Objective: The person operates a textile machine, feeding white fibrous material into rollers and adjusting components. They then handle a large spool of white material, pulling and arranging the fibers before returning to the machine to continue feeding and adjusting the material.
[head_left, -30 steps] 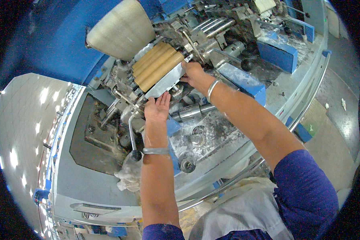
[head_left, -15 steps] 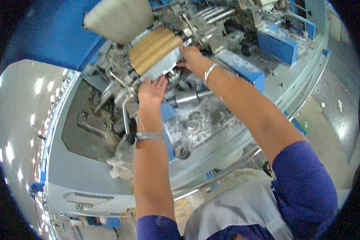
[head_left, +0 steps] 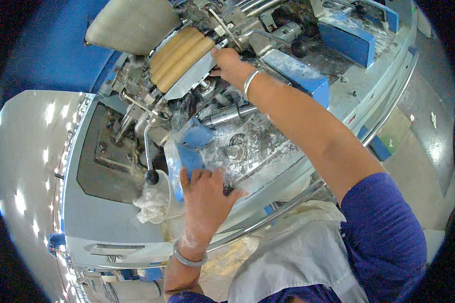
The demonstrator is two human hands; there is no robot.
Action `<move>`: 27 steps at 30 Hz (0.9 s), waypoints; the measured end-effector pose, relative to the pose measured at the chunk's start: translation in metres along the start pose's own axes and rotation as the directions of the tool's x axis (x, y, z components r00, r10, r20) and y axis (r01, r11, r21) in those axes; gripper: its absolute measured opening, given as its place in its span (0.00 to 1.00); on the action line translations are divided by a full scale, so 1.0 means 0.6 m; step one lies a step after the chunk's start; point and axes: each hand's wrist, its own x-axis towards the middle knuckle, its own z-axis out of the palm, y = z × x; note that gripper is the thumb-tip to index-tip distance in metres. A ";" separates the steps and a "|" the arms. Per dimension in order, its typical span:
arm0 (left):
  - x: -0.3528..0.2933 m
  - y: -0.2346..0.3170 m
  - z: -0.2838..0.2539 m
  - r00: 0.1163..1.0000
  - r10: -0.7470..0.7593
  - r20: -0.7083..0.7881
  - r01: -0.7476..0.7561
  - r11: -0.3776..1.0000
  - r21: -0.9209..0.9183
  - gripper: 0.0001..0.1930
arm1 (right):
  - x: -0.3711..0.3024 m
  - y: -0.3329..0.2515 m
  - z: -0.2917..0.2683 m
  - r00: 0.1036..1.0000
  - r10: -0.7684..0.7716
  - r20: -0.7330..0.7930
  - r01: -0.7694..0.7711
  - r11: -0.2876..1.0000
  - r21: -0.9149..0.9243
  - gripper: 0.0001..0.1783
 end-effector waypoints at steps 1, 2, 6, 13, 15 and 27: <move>-0.005 0.003 0.002 0.998 -0.018 0.056 0.017 1.000 0.022 0.22 | -0.002 -0.004 0.002 0.995 0.102 -0.020 -0.100 0.992 0.080 0.16; -0.010 0.005 0.004 0.989 -0.056 0.140 0.050 0.997 0.052 0.21 | -0.005 -0.006 0.004 0.995 0.096 -0.014 -0.095 0.994 0.060 0.16; -0.004 -0.002 0.001 0.996 0.059 0.060 -0.061 0.997 0.036 0.20 | -0.010 -0.012 0.006 0.998 0.067 -0.006 -0.067 0.998 0.009 0.17; 0.123 -0.053 -0.005 0.925 -0.128 -0.358 0.031 0.963 -0.266 0.21 | -0.017 -0.019 0.008 0.990 0.141 -0.031 -0.138 0.987 0.081 0.19; 0.186 -0.075 0.013 0.914 -0.261 -0.310 0.228 0.964 -0.140 0.20 | -0.013 -0.014 0.010 0.980 0.178 -0.088 -0.171 0.982 0.080 0.18; 0.238 -0.128 0.038 0.818 -0.460 -0.346 0.454 0.885 -0.102 0.10 | 0.027 0.058 0.016 0.997 -0.034 -0.072 0.029 0.997 -0.066 0.21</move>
